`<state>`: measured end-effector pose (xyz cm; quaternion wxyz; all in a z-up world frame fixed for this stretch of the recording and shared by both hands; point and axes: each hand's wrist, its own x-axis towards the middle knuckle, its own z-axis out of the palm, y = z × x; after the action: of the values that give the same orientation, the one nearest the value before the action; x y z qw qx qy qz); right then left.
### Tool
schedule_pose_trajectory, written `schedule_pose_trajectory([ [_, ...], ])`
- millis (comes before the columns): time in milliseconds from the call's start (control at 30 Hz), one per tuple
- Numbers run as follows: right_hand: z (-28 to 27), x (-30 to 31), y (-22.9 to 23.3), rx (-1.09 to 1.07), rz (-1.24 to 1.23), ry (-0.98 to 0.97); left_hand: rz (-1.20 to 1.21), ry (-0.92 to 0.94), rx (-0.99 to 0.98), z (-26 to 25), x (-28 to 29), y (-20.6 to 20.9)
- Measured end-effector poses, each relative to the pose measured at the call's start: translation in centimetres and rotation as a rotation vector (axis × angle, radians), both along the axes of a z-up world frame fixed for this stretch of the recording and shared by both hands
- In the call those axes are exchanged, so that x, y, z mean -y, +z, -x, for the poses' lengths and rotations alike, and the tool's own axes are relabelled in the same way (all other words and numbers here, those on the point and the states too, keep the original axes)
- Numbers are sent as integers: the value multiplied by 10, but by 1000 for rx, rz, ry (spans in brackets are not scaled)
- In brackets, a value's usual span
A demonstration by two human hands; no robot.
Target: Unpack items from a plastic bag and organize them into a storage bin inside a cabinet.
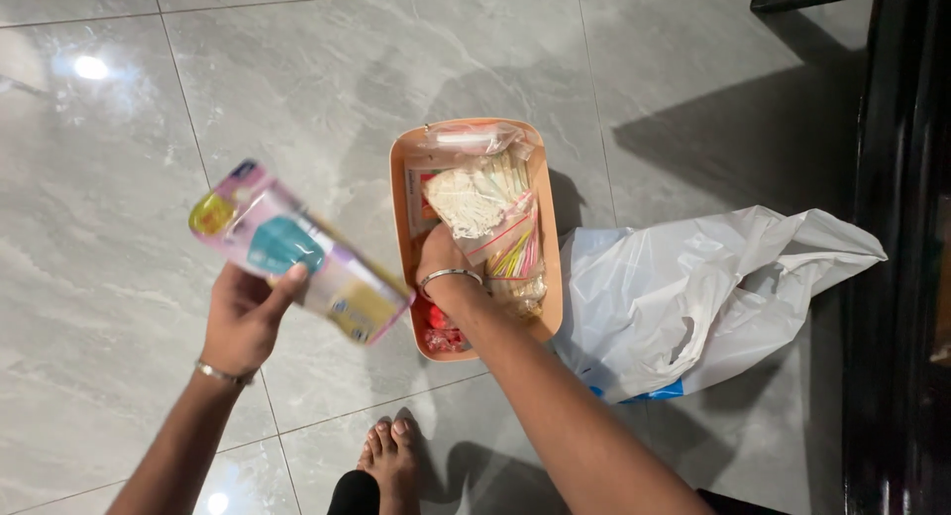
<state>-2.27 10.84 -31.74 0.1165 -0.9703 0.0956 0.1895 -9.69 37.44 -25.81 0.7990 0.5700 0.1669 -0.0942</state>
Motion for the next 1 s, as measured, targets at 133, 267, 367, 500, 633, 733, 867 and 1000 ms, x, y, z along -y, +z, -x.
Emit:
schedule_pose_trajectory([
  [133, -16, -11, 37, -100, 26, 49, 7, 43, -260, 32, -18, -23],
  [267, -25, -11, 72, -287, -9, 29, -141, -145, -215, 53, -27, -59],
  [367, -24, 5, 64, -258, -71, 25, -587, -267, -440, 43, -24, -42],
  [500, -24, 32, 62, -336, -392, -50, -765, -262, -393, 45, -24, -54],
  [633, -26, 51, 103, -639, -1089, -287, -859, -237, -286, 45, -22, -57],
  [733, -26, 67, 149, -749, -1391, -402, -1015, -207, -149, 46, -16, -52],
  [867, -30, 111, 185, -698, -1498, -419, -1194, -105, 45, 19, 14, 2],
  [1000, -37, 167, 214, -407, -1483, -478, -942, -143, 383, -17, 59, 55],
])
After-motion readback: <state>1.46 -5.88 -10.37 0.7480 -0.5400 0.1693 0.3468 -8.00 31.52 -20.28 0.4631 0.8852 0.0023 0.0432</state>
